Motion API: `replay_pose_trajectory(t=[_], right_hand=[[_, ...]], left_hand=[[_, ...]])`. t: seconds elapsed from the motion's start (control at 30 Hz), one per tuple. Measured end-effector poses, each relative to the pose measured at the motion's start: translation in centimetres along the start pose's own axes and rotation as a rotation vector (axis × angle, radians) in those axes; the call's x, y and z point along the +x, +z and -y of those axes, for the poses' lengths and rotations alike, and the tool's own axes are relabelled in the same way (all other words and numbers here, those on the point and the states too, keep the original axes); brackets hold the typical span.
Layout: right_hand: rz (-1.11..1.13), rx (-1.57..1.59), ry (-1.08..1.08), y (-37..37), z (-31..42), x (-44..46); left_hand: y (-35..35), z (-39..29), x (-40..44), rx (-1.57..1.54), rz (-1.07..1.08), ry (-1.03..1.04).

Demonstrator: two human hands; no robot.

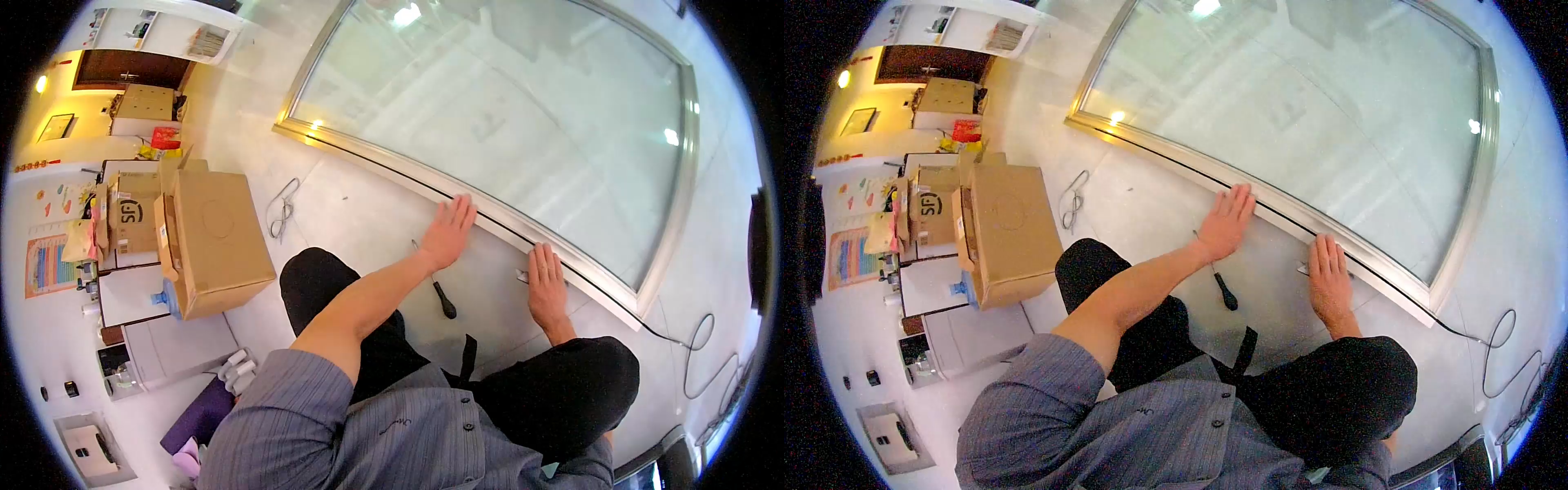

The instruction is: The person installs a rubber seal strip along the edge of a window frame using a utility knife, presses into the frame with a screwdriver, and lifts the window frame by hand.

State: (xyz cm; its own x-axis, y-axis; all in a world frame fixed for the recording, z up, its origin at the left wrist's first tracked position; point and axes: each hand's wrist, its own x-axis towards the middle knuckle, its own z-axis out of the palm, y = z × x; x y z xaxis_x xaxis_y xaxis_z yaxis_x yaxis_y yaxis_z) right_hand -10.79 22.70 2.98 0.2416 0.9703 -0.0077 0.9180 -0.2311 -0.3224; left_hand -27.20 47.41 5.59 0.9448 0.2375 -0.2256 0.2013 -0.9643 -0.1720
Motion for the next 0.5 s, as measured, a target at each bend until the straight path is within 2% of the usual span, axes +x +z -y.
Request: replay_pose_trajectory(t=[0.03,0.07,0.13,0.2,0.23,0.3,0.33,0.37,0.43,0.5], right_hand=[[-0.002,-0.001,-0.003,-0.1,0.0,0.3],[0.013,0.003,-0.016,-0.2,-0.1,0.5],[0.028,0.002,-0.017,-0.2,-0.4,0.4],[0.107,-0.078,0.002,0.6,-1.3,-0.6],[0.060,0.016,0.005,0.8,-1.7,-1.4],[0.014,0.092,0.055,1.0,-2.5,-3.5],[0.020,0.089,0.083,1.0,-2.6,-4.4],[0.124,-0.037,0.091,0.1,-2.6,-4.9],[0.054,0.010,0.119,-0.7,-2.5,-6.0],[0.084,-0.140,0.118,-2.4,-3.4,-6.8]], left_hand=[[0.0,0.3,0.1,-0.089,-0.030,-0.090],[0.1,0.5,0.1,-0.090,-0.032,-0.093],[-0.8,0.6,0.4,0.011,0.106,-0.087],[0.5,0.2,0.7,-0.052,0.071,-0.094],[1.4,-0.6,1.4,-0.117,0.041,-0.093],[0.0,-1.9,2.2,-0.243,0.008,-0.004],[0.1,-2.5,2.2,-0.187,0.011,0.047],[0.3,-3.3,2.4,-0.129,0.007,0.104],[-0.3,-5.1,2.3,-0.121,-0.018,0.205],[-1.9,-7.8,2.7,-0.175,-0.050,0.286]])
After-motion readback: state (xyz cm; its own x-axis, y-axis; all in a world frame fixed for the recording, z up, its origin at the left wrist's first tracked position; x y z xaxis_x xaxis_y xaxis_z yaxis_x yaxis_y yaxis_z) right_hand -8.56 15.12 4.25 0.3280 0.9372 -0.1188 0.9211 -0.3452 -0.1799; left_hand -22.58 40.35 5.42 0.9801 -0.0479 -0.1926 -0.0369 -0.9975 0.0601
